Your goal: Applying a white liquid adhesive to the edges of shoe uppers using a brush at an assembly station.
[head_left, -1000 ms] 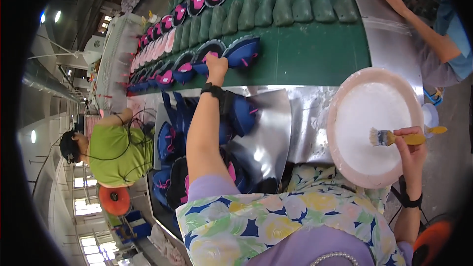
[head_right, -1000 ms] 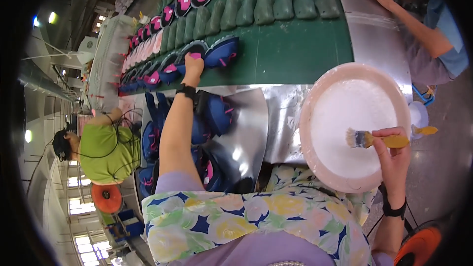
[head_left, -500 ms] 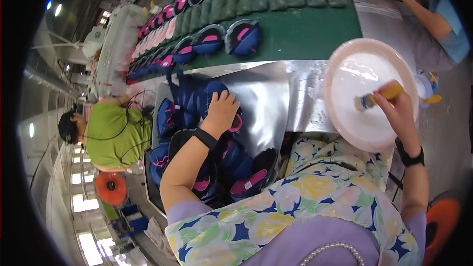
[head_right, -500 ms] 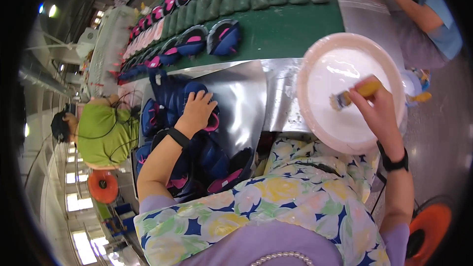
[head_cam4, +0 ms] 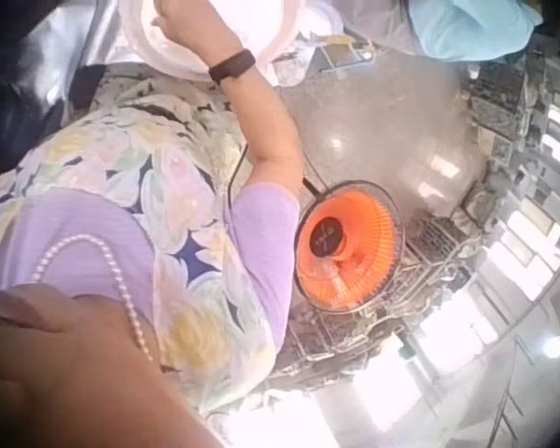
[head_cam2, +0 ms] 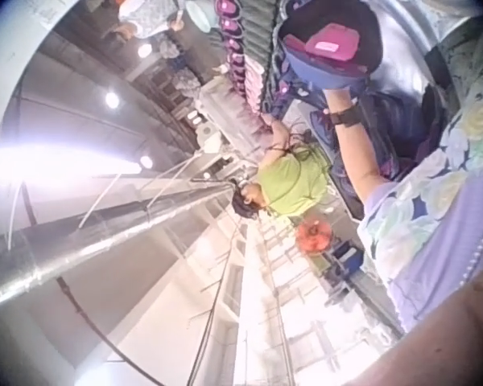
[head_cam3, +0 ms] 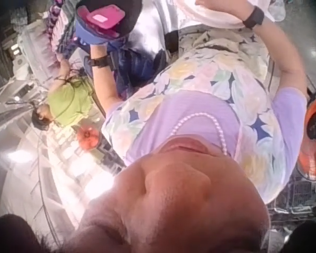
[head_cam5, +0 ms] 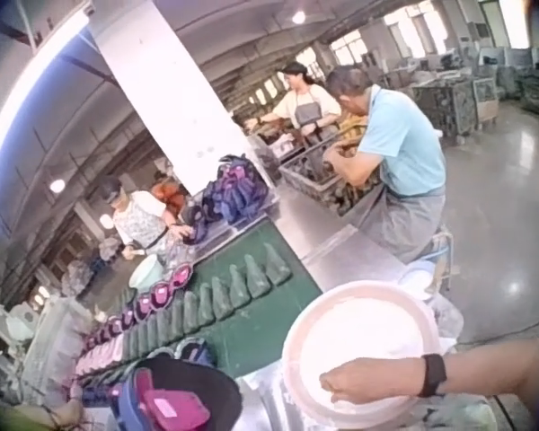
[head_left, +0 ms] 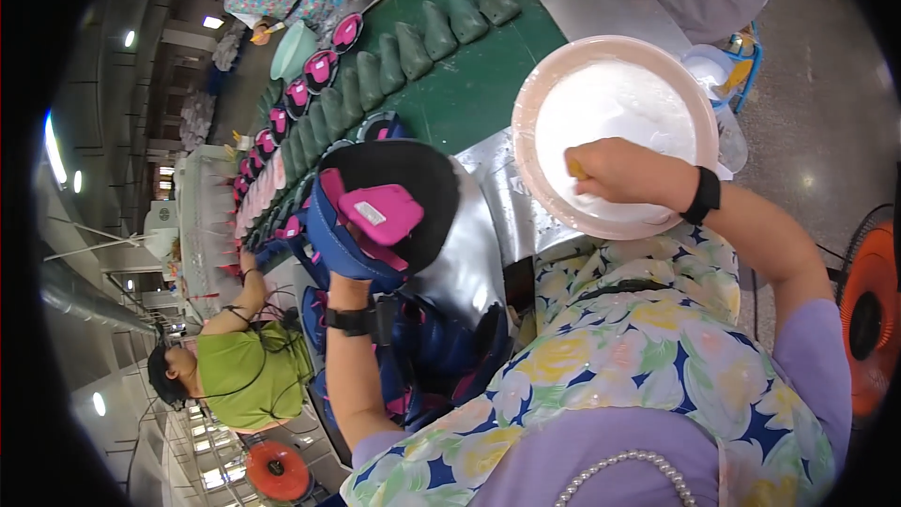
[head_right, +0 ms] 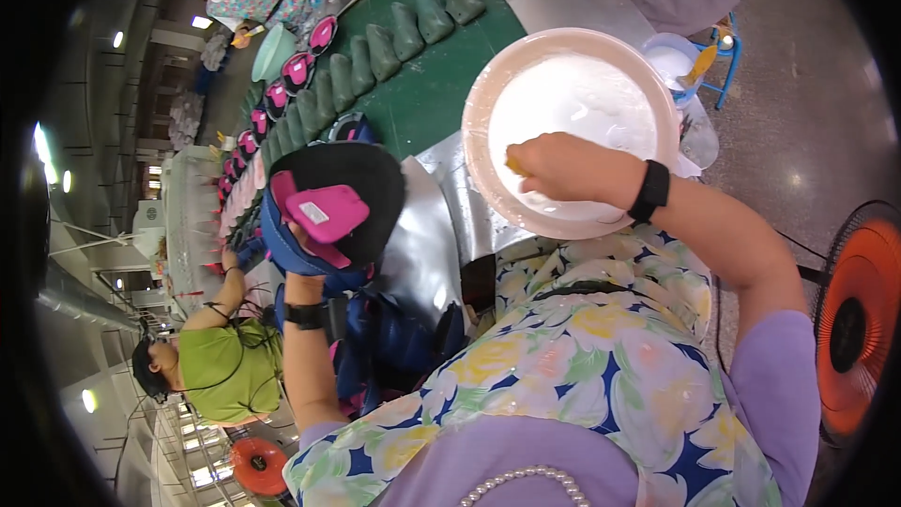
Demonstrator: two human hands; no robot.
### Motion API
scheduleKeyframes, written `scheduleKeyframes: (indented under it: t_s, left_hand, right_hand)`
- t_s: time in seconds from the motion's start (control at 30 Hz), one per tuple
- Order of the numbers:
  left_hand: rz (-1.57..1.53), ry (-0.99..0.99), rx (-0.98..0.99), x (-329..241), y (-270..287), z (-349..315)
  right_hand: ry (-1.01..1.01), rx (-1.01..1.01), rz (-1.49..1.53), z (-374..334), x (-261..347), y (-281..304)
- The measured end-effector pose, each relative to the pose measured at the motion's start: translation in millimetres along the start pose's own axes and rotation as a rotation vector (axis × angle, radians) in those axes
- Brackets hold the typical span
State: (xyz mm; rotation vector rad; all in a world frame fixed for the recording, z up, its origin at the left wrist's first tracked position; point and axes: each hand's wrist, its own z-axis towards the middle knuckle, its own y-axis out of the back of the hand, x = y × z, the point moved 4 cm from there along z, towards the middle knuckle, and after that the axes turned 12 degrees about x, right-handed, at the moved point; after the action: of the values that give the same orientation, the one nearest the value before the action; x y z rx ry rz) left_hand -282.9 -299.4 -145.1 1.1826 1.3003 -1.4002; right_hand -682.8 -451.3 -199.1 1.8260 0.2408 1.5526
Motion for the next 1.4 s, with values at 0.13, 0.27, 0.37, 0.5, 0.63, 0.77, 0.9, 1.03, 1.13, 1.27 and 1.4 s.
scheduleKeyframes:
  t_s: [0.13, 0.27, 0.37, 0.5, 0.63, 0.77, 0.9, 1.03, 1.13, 1.27, 1.4]
  left_hand:
    - [-0.442, -0.054, 0.135, 24, -19, 11]
    - [-0.352, 0.089, 0.071, 30, -78, 50]
    - [-0.455, 0.241, 0.129, 40, -105, 80]
    - [-0.143, 0.286, 0.018, 34, -128, 104]
    - [-0.283, 0.083, 0.223, 42, -147, 120]
    - [-0.435, -0.112, 0.42, 63, -172, 129]
    - [-0.6, -0.309, 0.613, 68, -175, 135]
    - [-0.601, -0.403, 0.701, 65, -162, 137]
    - [-0.292, -0.473, -0.259, 89, -106, 131]
    - [-0.356, -0.302, 0.143, 57, -113, 136]
    - [0.028, 0.462, -0.106, 65, -126, 116]
  right_hand:
    - [0.04, -0.211, -0.249, -23, -16, 41]
    - [0.103, -0.39, 0.027, -40, 13, 99]
    - [0.249, -0.386, 0.113, -29, 45, 114]
    - [0.192, -0.429, -0.019, -31, 44, 121]
    - [0.085, -0.684, 0.068, -45, 36, 111]
    - [-0.139, -0.765, 0.309, -49, 28, 91]
    - [-0.171, -0.785, 0.471, -44, 19, 72]
    - [-0.177, -0.67, 0.795, -37, 18, 48]
    - [-0.143, -0.573, 0.895, -37, 27, 44]
    - [0.021, -0.617, 0.8, -48, 28, 55]
    - [0.134, -0.644, 0.46, -64, 34, 75]
